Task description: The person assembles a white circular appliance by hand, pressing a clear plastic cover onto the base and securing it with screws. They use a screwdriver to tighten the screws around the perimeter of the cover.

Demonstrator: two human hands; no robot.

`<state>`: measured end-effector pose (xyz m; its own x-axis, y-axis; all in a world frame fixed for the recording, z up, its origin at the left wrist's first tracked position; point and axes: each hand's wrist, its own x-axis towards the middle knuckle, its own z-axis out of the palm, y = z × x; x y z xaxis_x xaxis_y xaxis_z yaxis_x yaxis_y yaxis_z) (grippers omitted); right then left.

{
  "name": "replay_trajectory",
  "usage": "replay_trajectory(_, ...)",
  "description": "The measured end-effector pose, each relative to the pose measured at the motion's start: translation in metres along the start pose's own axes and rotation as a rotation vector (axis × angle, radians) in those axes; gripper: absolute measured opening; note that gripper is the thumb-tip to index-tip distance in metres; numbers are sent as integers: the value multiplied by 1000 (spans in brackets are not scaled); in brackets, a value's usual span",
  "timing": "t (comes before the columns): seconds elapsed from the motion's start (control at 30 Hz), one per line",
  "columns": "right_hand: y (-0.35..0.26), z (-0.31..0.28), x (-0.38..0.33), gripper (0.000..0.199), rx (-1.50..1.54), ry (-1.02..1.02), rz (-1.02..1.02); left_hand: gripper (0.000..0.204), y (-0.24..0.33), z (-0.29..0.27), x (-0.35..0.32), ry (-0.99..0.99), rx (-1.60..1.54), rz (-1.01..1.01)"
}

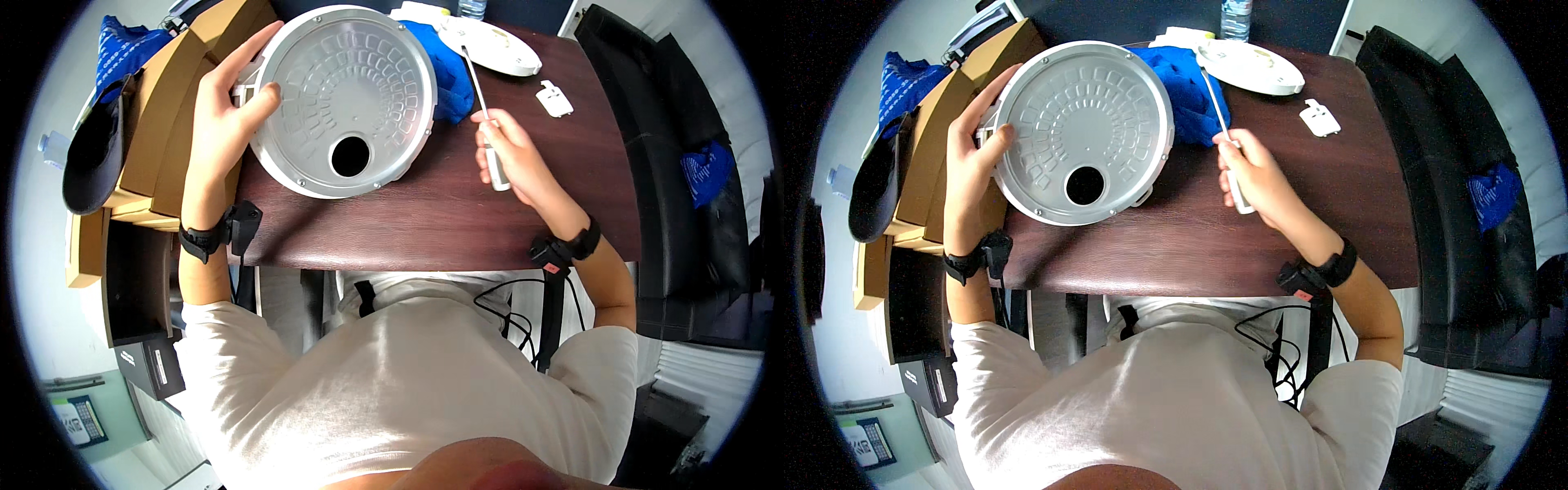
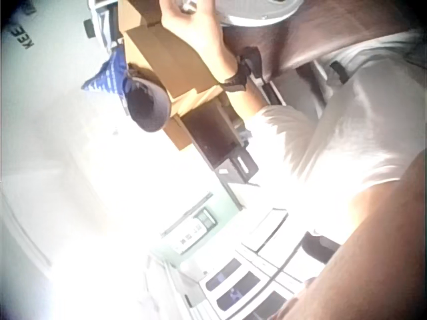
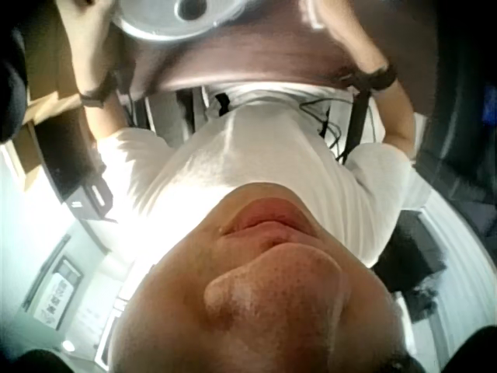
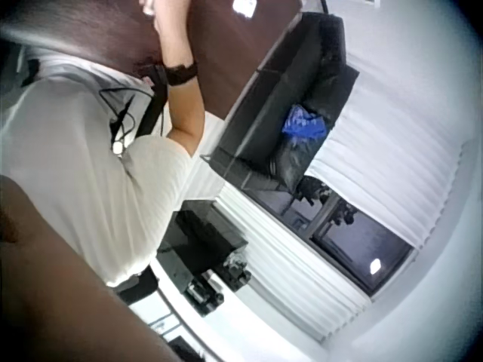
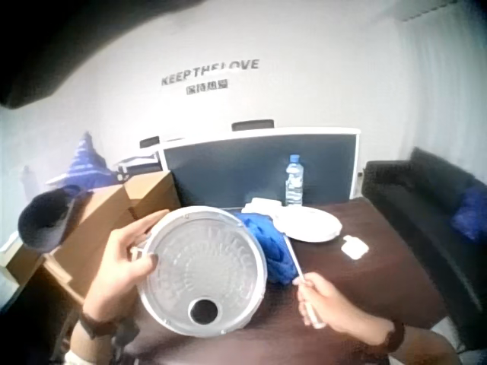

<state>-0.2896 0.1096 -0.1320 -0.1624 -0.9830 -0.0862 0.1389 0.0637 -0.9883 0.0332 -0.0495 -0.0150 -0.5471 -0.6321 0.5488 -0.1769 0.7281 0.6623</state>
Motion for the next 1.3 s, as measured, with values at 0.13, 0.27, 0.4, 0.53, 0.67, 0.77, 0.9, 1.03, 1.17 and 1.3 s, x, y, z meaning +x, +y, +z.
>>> replay_trajectory(0.13, -25, -25, -19, 25, -644, 103, -239, 64, 9, 5, 7, -19, 43, 18)
replay_trajectory(0.27, -51, -35, -30, 28, -1026, 116, -544, 67, 20, 12, 6, -88, 91, 117)
replay_trajectory(0.4, -66, -35, -43, 26, -1055, 101, -567, 69, 32, 26, 2, -137, 146, 124)
replay_trajectory(0.53, -73, -25, -55, 21, -1011, 38, -563, 68, 41, 42, 6, -149, 239, 251)
replay_trajectory(0.67, -81, -13, -60, 18, -1026, 13, -573, 74, 46, 54, 7, -186, 316, 284)
replay_trajectory(0.77, -85, -9, -64, 16, -1048, -14, -585, 69, 47, 61, 4, -249, 353, 323)
replay_trajectory(0.9, -84, -8, -70, 14, -1071, -23, -587, 62, 47, 70, 5, -297, 411, 416)
replay_trajectory(1.03, -78, -10, -80, 12, -1050, -49, -561, 63, 54, 76, 5, -306, 386, 370)
replay_trajectory(1.17, -73, -8, -88, 11, -1086, -81, -597, 61, 62, 82, 7, -289, 353, 360)
replay_trajectory(1.3, -71, -7, -90, 12, -1152, -90, -623, 58, 62, 90, 14, -261, 332, 370)
